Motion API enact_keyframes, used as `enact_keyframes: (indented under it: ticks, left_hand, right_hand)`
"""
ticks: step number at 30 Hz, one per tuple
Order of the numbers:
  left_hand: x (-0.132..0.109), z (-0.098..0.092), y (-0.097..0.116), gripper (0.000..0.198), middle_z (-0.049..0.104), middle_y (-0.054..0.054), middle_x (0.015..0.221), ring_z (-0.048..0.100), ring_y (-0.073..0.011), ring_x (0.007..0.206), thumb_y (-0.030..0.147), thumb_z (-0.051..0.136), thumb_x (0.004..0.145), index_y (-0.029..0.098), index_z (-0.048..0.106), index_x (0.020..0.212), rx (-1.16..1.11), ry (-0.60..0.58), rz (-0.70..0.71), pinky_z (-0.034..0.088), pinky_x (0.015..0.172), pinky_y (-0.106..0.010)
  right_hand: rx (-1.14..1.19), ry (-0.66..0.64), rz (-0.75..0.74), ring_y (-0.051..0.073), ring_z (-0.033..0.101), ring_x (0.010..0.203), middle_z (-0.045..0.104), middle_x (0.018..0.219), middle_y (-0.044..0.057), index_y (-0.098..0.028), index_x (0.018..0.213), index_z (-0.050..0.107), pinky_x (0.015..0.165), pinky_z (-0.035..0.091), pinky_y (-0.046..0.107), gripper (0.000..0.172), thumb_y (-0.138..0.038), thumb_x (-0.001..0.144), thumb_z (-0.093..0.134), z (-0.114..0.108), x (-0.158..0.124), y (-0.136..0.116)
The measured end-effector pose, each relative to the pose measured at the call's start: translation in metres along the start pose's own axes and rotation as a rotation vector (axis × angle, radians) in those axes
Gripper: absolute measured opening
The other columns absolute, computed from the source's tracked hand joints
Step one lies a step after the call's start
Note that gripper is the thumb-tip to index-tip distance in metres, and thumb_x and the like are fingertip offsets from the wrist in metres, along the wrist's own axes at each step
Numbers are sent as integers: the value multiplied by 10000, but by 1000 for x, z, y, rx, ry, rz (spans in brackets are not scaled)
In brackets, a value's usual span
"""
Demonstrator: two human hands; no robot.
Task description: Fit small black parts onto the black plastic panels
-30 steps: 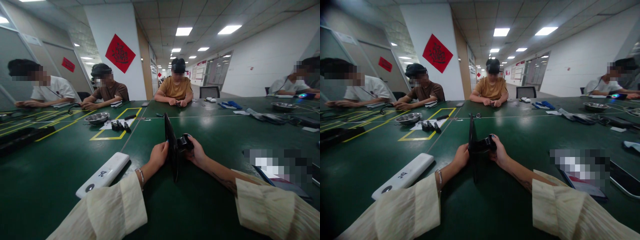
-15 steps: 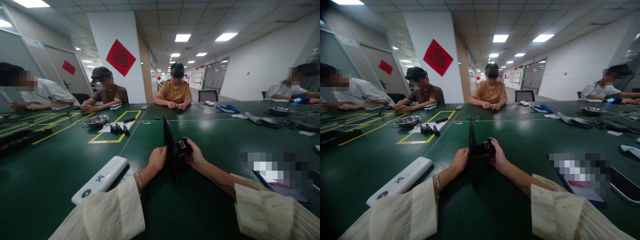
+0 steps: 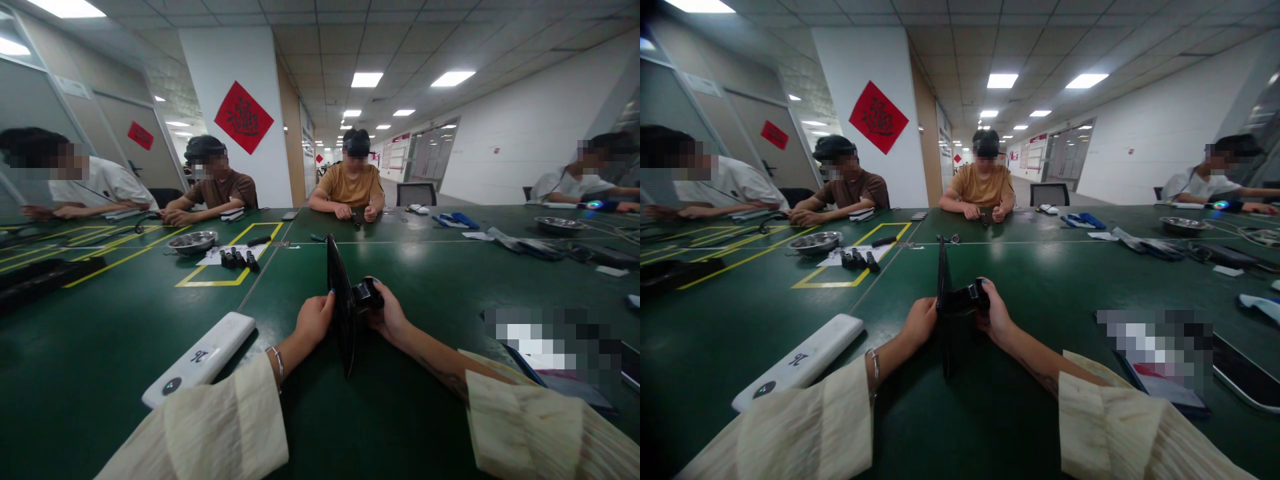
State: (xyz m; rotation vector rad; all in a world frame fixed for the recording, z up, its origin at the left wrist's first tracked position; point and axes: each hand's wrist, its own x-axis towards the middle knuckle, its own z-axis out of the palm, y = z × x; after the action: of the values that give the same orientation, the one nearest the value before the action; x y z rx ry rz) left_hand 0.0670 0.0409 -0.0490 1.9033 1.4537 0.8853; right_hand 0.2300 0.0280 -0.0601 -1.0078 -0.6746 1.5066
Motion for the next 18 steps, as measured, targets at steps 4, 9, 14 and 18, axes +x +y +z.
enact_keyframes:
  ticks: [4, 9, 14, 18]
  left_hand:
    - [0, 0, 0, 506, 428, -3, 464, 424, -131, 490, 486, 259, 833, 174, 439, 478, 11, -1, 8, 312, 522, -247]
    - [0, 2, -3, 537, 410, 3, 459, 395, -119, 470, 532, 260, 833, 172, 434, 474, 19, 22, -21, 277, 475, -238]
    - [0, 2, -4, 555, 411, -2, 448, 399, -118, 449, 535, 222, 844, 184, 397, 451, 14, 13, -37, 271, 466, -244]
    - [2, 2, -5, 536, 450, -15, 456, 441, -131, 457, 492, 208, 855, 187, 413, 463, 14, 13, -44, 296, 480, -250]
  right_hand:
    - [-6, 5, -19, 81, 355, 345, 491, 516, -58, -296, 1077, 488, 348, 162, 168, 404, -508, 735, 522, 2, -2, -1]
    - [5, 56, 13, 86, 369, 354, 498, 514, -46, -274, 1052, 520, 347, 186, 175, 386, -503, 742, 515, 2, -2, -1]
    - [17, 61, 43, 84, 358, 352, 494, 492, -35, -241, 919, 568, 342, 177, 185, 357, -536, 723, 528, 1, 1, 0]
    - [16, 14, 34, 75, 321, 334, 467, 458, -42, -229, 855, 573, 337, 154, 188, 362, -557, 704, 542, 0, 2, 1]
